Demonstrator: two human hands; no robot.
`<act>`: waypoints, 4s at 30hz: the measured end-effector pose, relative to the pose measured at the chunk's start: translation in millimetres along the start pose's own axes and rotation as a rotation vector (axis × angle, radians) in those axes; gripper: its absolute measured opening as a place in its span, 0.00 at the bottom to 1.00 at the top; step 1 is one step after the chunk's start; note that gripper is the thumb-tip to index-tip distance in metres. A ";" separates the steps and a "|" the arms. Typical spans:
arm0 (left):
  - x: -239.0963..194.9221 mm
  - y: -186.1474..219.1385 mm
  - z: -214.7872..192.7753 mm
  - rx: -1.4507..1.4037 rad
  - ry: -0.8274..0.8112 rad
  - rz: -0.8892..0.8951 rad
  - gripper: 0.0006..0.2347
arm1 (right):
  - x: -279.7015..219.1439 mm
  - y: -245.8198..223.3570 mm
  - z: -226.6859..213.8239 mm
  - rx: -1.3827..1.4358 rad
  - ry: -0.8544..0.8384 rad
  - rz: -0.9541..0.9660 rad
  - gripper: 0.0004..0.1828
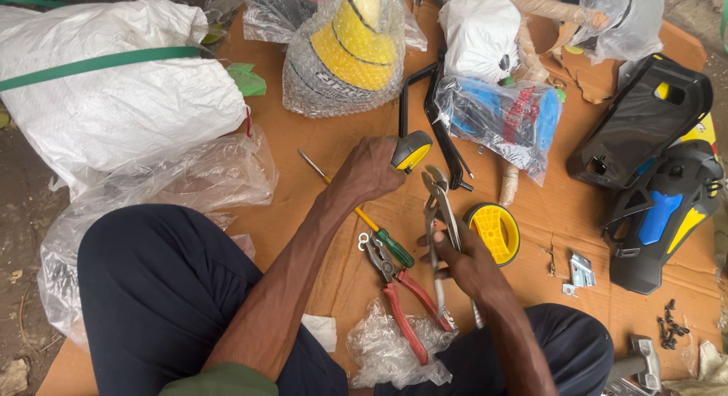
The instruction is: The person assembles a wheel onto a metal axle bracket. They use a screwdriver to tighten a handle, then unpack a wheel and axle. Using pliers and a wrench, they secure the wheel to the bracket with a bolt and washer.
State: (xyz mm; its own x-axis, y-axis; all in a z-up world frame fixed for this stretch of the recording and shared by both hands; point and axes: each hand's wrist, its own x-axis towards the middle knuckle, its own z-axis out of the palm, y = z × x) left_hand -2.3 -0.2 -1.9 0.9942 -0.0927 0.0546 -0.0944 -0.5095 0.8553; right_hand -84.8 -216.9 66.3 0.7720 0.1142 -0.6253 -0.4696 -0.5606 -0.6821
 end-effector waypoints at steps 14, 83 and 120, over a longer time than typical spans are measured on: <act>3.4 3.2 -5.3 -0.062 -0.025 -0.037 0.10 | 17.0 -45.2 -40.5 -0.153 -0.176 0.264 0.37; 17.3 -19.8 -23.2 0.015 -0.131 -0.127 0.20 | -14.9 -38.1 28.0 -0.836 0.622 -0.536 0.31; 12.1 -15.6 -7.4 -0.339 0.005 -0.281 0.18 | -10.6 15.7 55.0 0.360 0.043 0.071 0.28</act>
State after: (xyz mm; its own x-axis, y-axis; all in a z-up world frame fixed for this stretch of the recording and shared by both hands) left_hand 11.7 12.9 -10.8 0.9792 0.0137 -0.2024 0.2008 -0.2050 0.9579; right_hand -123.9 -181.8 41.4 0.7456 0.0463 -0.6647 -0.6375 -0.2405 -0.7319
